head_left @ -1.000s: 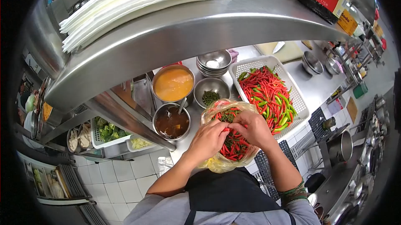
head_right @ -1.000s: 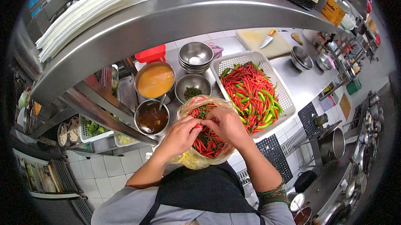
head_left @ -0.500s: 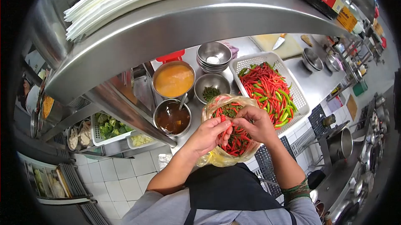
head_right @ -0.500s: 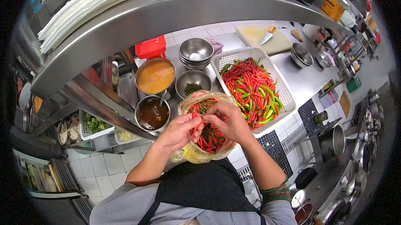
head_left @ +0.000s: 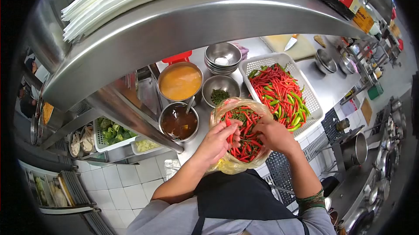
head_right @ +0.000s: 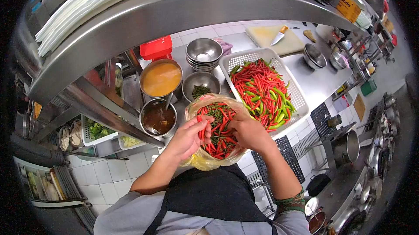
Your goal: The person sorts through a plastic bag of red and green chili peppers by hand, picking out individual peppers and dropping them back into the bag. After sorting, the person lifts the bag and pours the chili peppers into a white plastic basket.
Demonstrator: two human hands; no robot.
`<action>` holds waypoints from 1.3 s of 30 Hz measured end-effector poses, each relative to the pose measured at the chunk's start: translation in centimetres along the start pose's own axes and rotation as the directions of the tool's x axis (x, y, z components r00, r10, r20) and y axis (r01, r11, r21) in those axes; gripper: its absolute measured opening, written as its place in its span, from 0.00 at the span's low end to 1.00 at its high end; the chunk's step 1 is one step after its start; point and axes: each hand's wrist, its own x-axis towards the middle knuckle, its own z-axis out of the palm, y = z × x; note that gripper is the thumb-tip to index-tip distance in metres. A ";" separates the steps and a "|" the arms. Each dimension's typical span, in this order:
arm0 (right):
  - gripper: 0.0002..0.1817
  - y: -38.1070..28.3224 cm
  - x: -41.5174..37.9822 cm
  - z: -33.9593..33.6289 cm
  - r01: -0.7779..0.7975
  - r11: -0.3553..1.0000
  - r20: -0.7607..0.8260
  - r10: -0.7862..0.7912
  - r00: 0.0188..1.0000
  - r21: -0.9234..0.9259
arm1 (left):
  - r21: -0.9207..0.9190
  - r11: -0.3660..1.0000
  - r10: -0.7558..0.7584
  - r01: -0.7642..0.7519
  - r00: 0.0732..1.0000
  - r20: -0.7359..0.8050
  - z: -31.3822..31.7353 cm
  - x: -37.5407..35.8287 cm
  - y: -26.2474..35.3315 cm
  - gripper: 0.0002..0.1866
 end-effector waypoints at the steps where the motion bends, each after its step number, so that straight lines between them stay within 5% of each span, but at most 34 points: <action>1: 0.11 0.0 -0.1 0.1 0.019 0.999 0.055 -0.017 0.998 -0.029 | 0.002 1.000 0.000 0.000 1.000 0.016 -0.4 0.2 -0.2 0.11; 14: 0.07 -3.7 2.4 -1.5 0.359 0.932 -0.228 -0.358 0.905 -0.039 | 0.459 0.882 0.068 -0.106 0.993 0.098 -0.6 0.7 0.1 0.06; 21: 0.07 -4.1 2.9 1.2 0.150 0.988 -0.402 -0.150 0.903 -0.032 | 0.653 0.671 0.418 -0.351 0.907 0.057 -0.2 0.9 -0.8 0.06; 23: 0.07 -4.5 3.0 1.3 0.029 0.992 -0.440 0.029 0.898 0.126 | 0.630 0.698 0.417 -0.340 0.908 0.027 0.3 0.7 -0.9 0.05; 27: 0.07 -2.8 2.6 0.9 0.013 0.999 -0.264 0.001 0.964 0.050 | 0.306 0.934 0.215 -0.184 0.974 -0.070 0.5 -0.5 -0.1 0.09; 32: 0.07 -1.6 2.0 2.5 0.043 0.993 -0.102 -0.055 0.993 -0.109 | 0.058 0.994 0.093 -0.092 0.995 -0.022 -1.1 -0.1 -0.1 0.09; 39: 0.06 -3.9 2.1 0.0 0.332 0.937 -0.460 -0.246 0.853 0.113 | -0.097 0.995 0.011 -0.012 1.000 -0.010 -1.7 0.2 -0.8 0.09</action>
